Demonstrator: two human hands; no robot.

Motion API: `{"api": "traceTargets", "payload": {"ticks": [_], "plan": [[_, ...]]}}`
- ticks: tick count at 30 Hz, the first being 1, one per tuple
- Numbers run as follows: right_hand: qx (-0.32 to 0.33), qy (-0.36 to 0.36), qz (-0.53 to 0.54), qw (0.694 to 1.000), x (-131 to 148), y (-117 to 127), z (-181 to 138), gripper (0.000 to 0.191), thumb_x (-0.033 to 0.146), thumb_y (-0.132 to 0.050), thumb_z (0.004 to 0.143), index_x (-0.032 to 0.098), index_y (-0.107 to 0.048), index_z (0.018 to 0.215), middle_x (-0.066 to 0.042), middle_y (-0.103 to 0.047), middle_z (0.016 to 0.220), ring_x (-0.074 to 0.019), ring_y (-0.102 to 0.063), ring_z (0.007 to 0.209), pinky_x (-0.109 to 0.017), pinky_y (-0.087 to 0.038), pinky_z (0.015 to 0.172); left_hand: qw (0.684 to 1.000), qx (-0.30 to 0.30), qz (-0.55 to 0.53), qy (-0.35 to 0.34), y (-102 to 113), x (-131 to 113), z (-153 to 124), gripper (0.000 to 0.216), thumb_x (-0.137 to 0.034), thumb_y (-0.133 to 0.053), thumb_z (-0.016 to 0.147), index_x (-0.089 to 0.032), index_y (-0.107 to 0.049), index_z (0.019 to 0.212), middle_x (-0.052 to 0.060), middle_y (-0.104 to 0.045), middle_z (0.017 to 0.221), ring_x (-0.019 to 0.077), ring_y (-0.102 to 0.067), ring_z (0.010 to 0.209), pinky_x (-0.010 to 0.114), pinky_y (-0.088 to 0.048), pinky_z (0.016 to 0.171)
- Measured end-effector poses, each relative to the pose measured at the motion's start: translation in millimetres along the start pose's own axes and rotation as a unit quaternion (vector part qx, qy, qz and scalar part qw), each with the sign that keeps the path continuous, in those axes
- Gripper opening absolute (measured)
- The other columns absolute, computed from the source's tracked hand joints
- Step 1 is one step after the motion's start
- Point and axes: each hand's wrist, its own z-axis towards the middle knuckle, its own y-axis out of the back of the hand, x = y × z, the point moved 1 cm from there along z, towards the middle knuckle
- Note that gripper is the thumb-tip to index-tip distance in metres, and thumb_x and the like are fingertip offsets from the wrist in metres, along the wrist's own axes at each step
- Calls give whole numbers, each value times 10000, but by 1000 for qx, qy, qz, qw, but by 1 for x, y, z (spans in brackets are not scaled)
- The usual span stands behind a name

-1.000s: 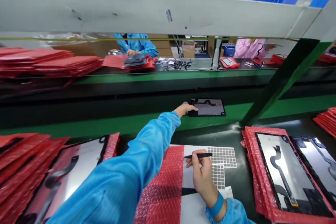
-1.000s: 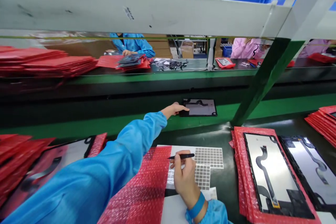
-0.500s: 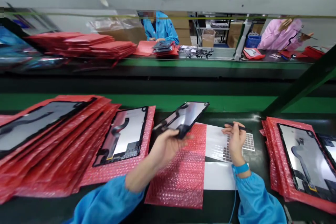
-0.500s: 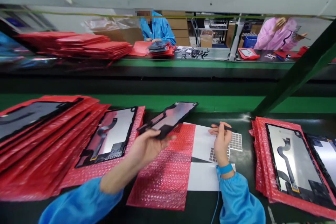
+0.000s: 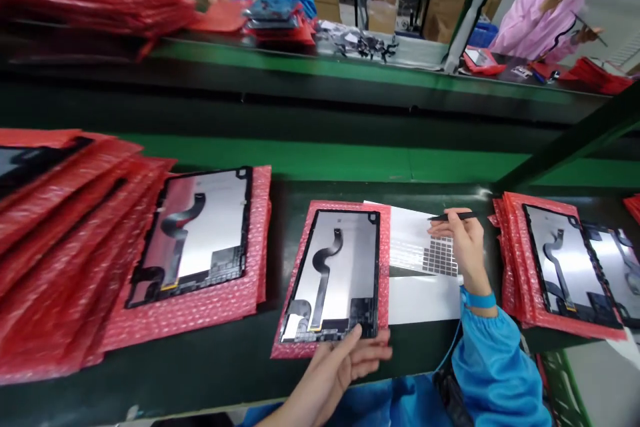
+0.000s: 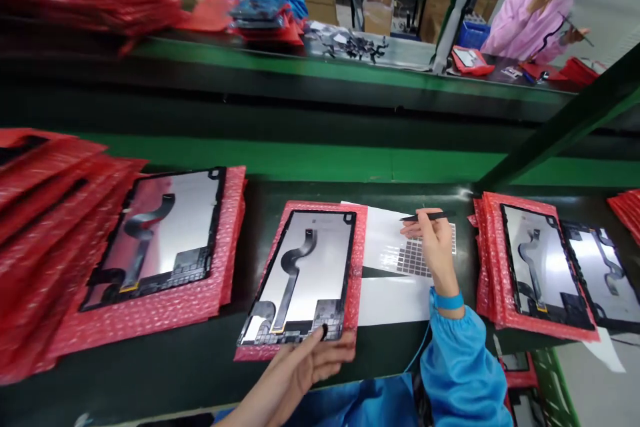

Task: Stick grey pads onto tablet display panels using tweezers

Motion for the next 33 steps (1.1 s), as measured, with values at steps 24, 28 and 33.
{"api": "traceTargets", "payload": {"ticks": [24, 28, 33], "plan": [[110, -127, -165, 972, -11, 40, -30, 365, 575, -703, 989, 218, -652, 1045, -54, -783, 801, -226, -781, 674, -341, -644, 622, 388, 73, 816, -422, -53, -88, 74, 811, -678, -536, 1014, -105, -484, 1585, 188, -317, 1744, 401, -301, 1611, 577, -248, 1280], [114, -131, -161, 972, -14, 42, -28, 334, 551, -716, 989, 225, -661, 1042, -51, -788, 813, -219, -782, 671, -330, -643, 620, 380, 69, 816, -429, -54, -90, 74, 838, -710, -562, 986, -110, -506, 1568, 184, -341, 1735, 396, -308, 1606, 563, -258, 1268], [107, -132, -108, 979, -9, 45, -25, 318, 532, -757, 966, 227, -669, 988, -38, -791, 767, -218, -777, 622, -326, -648, 592, 379, 64, 816, -433, -56, -91, 79, 874, -733, -593, 957, -117, -506, 1570, 180, -362, 1728, 384, -309, 1604, 545, -255, 1272]]}}
